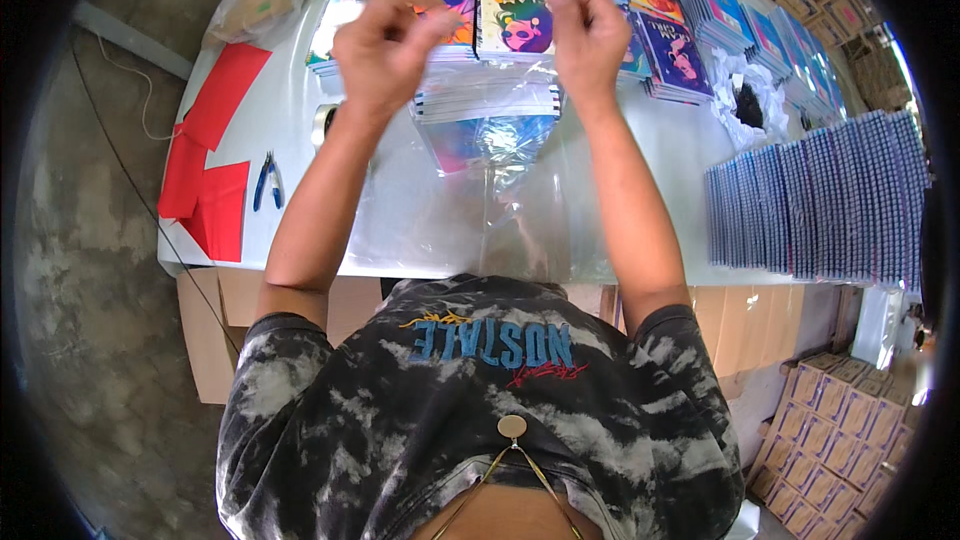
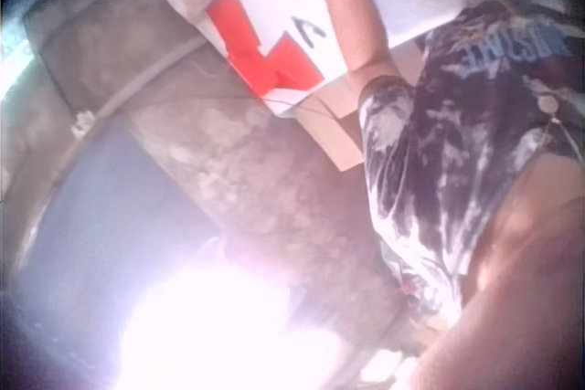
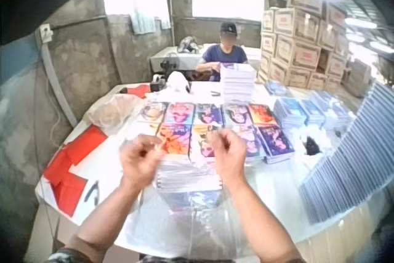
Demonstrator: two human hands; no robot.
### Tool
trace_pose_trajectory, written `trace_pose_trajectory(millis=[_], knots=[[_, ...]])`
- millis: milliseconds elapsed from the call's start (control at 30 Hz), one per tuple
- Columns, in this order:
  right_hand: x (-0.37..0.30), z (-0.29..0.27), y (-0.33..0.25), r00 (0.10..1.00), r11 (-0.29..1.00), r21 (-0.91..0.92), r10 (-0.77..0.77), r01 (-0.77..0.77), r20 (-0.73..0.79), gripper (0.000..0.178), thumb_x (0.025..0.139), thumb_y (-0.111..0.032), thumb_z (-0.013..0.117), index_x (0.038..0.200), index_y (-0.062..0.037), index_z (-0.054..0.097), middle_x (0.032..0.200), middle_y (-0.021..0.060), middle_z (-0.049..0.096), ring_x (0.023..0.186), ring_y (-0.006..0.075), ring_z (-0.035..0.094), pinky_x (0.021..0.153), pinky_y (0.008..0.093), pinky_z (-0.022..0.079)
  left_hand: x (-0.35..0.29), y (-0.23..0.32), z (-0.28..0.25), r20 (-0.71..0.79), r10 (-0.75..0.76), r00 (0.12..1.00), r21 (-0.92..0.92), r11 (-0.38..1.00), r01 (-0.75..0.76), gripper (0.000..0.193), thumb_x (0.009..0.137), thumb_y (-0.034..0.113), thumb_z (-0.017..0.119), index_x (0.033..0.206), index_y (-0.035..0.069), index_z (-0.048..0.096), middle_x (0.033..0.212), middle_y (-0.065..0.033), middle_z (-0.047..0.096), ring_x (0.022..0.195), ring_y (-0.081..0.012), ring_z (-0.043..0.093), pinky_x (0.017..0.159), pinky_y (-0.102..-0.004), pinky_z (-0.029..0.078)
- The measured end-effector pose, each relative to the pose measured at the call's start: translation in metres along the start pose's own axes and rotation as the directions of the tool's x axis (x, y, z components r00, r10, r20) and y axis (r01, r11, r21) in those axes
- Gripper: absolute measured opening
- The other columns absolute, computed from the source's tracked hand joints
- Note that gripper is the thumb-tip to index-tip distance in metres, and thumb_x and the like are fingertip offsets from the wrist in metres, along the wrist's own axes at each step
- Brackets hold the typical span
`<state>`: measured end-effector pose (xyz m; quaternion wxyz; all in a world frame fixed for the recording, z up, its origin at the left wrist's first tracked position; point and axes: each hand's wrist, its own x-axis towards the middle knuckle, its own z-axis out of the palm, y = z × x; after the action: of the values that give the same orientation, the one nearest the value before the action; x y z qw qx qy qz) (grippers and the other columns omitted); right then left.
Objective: The person places spiral-bound notebooks into clear plastic bags and seals them with tape. The person repeats this process for multiple notebooks, stacking the finished packages on the table.
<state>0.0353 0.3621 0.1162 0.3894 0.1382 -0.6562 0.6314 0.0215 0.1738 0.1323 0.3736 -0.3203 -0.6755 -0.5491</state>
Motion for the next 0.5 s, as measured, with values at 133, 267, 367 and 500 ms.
trace_pose_trajectory(millis=[133,267,367,500], knots=[[0.032,-0.022,-0.019,0.931,0.983,-0.06,-0.186,0.176,-0.314,0.015,0.088,-0.017,0.06,0.083,-0.0027,0.062,0.06,-0.0055,0.047,0.053,0.0006,0.036,0.046,0.0175,0.027,0.02,0.006,-0.037,-0.228,-0.204,0.952,-0.109,0.977,0.183,0.024,0.092,0.02,0.049,0.101,0.0,0.057,0.068,0.0003,0.05,0.058,-0.0054,0.043,0.052,-0.0185,0.034],[0.024,-0.06,-0.033,0.966,0.919,-0.343,0.241,-0.195,0.097,0.023,0.087,-0.025,0.06,0.089,-0.0025,0.063,0.061,-0.0034,0.049,0.051,0.0047,0.041,0.046,0.0208,0.031,-0.038,-0.023,-0.053,-0.066,-0.414,0.908,-0.003,0.91,0.415,0.047,0.094,0.041,0.041,0.113,-0.001,0.05,0.084,-0.0064,0.052,0.074,-0.0106,0.047,0.064,-0.024,0.038],[0.007,-0.07,-0.019,0.726,0.734,-0.541,0.623,-0.411,0.292,0.023,0.085,-0.025,0.061,0.087,-0.0021,0.064,0.062,-0.0012,0.052,0.047,0.0073,0.044,0.045,0.0219,0.033,-0.075,-0.033,-0.046,0.126,-0.643,0.755,-0.091,0.75,0.655,0.054,0.091,0.04,0.047,0.127,0.0,0.04,0.107,-0.0087,0.052,0.089,-0.0143,0.05,0.076,-0.0269,0.041],[0.015,-0.09,-0.005,0.905,0.916,-0.142,0.395,-0.374,0.159,0.02,0.084,-0.017,0.055,0.096,-0.0028,0.062,0.062,0.0027,0.054,0.046,0.0092,0.042,0.047,0.0232,0.035,-0.093,-0.044,-0.028,0.25,-0.61,0.752,-0.163,0.739,0.654,0.076,0.079,0.048,0.063,0.13,-0.001,0.035,0.117,-0.0118,0.05,0.105,-0.0209,0.051,0.091,-0.0331,0.04]])
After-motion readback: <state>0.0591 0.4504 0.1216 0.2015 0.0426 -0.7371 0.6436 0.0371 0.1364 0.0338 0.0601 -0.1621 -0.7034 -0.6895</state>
